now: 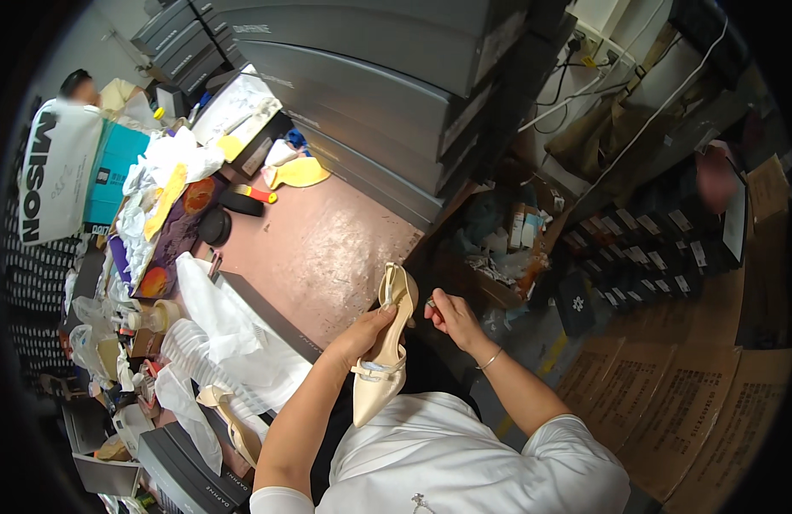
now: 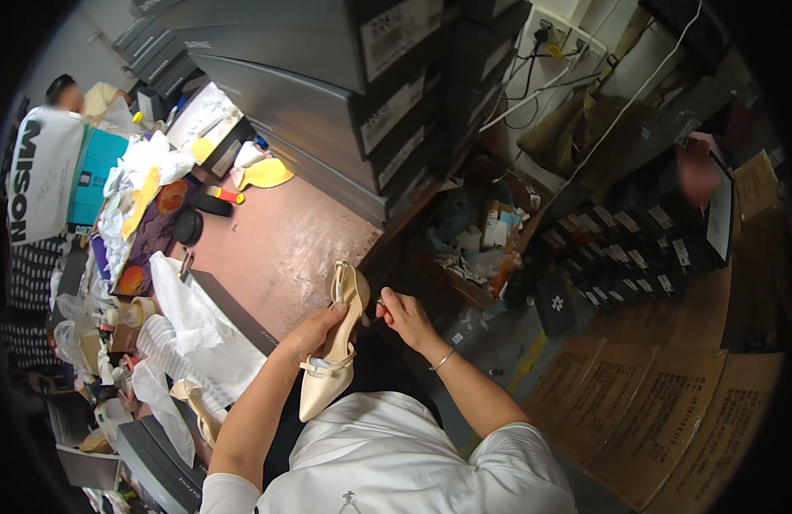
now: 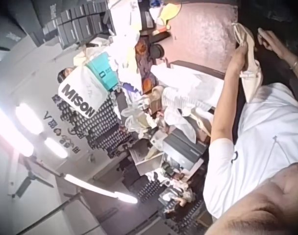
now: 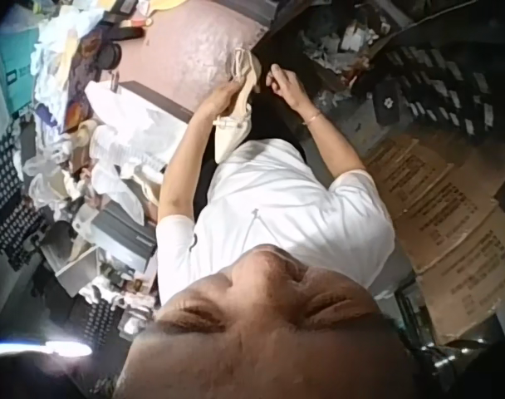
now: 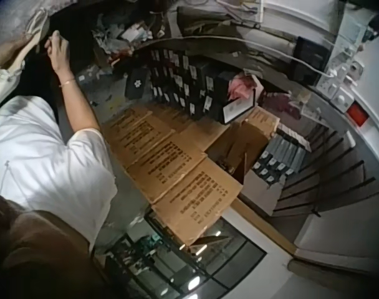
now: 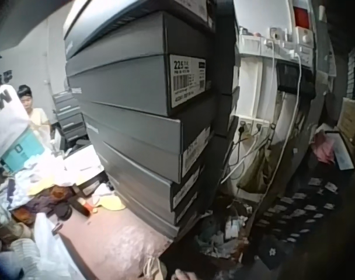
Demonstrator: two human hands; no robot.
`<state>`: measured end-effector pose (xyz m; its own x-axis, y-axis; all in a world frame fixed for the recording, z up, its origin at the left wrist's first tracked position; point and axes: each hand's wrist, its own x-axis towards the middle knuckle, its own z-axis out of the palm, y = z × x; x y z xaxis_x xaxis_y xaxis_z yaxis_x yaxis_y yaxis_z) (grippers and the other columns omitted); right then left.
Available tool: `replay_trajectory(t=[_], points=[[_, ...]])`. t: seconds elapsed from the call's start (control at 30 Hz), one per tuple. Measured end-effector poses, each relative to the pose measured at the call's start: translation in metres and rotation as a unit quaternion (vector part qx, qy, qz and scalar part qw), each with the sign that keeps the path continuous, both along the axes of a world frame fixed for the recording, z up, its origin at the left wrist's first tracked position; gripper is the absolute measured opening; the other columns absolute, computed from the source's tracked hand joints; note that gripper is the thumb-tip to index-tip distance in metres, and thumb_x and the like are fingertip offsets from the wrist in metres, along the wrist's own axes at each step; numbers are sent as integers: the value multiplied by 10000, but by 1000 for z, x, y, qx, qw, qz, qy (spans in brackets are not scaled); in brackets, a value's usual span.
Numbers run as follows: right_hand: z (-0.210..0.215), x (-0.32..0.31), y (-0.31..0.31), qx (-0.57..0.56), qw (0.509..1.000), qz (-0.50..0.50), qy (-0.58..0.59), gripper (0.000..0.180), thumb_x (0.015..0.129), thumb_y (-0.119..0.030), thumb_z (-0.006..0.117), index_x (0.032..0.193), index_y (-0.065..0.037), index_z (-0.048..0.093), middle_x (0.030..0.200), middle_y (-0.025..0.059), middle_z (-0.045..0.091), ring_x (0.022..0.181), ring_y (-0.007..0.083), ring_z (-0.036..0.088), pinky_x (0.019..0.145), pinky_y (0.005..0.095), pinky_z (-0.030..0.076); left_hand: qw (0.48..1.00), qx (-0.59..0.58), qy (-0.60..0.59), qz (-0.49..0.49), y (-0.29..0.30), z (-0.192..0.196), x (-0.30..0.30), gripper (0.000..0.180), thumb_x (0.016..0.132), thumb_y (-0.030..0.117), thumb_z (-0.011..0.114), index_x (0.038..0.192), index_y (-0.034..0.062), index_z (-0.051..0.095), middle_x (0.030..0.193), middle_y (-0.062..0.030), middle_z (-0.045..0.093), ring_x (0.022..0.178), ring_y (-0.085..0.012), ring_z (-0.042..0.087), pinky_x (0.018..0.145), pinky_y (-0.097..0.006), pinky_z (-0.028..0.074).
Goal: Inspecting pairs of high-heeled shoes and packing them into boxes with tissue paper.
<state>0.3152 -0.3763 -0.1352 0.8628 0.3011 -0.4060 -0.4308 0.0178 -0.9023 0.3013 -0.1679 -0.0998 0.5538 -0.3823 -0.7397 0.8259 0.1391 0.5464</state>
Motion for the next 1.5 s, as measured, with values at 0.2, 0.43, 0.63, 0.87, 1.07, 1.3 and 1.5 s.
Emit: replay_trajectory(t=[0.2,0.43,0.63,0.87,1.07,1.3,1.5], points=[[34,6,29,-106,967,74,-219,418,908,-370,603,705,-7,566,570,44,509,537,100,482,511,281,407,995,-81,8,52,21,5,-23,391,980,419,429,1091,65,551,755,-106,611,604,-228,636,568,-330,545],[26,37,95,-123,954,138,-236,274,850,-230,682,758,10,586,577,47,506,556,86,443,519,273,392,957,-137,-92,238,95,37,-90,408,998,406,381,1124,41,512,766,-97,605,587,-190,631,531,-305,542],[79,76,244,-2,946,272,-177,204,930,-211,541,975,-23,608,712,27,568,541,70,479,499,225,403,795,-336,-221,454,175,57,-199,531,1009,456,274,1216,-7,431,795,-131,584,587,-223,657,529,-312,571],[98,125,477,-16,782,388,-487,237,855,-153,598,1038,-5,626,816,107,673,731,200,645,653,324,496,787,-276,-193,517,198,26,-260,495,1012,422,285,1253,10,411,824,-124,595,655,-229,663,594,-328,577],[20,104,594,-261,455,508,-683,209,833,-144,547,985,-186,684,897,113,680,891,253,656,713,434,468,768,-313,-185,528,213,18,-243,502,1006,418,313,1254,-6,419,811,-134,595,626,-197,662,542,-289,571],[140,22,497,126,606,751,-231,626,841,-400,679,1311,-30,493,1202,135,605,1051,199,602,859,325,492,884,-243,-97,386,227,38,-249,434,984,372,427,1144,-25,497,841,-132,615,622,-210,661,536,-289,563],[113,-19,328,204,545,813,-32,549,754,-275,782,1200,-24,582,1257,157,560,1147,219,539,965,311,422,975,-176,-40,130,210,57,-228,313,967,292,515,1062,-4,555,825,-101,625,662,-185,652,584,-278,543]])
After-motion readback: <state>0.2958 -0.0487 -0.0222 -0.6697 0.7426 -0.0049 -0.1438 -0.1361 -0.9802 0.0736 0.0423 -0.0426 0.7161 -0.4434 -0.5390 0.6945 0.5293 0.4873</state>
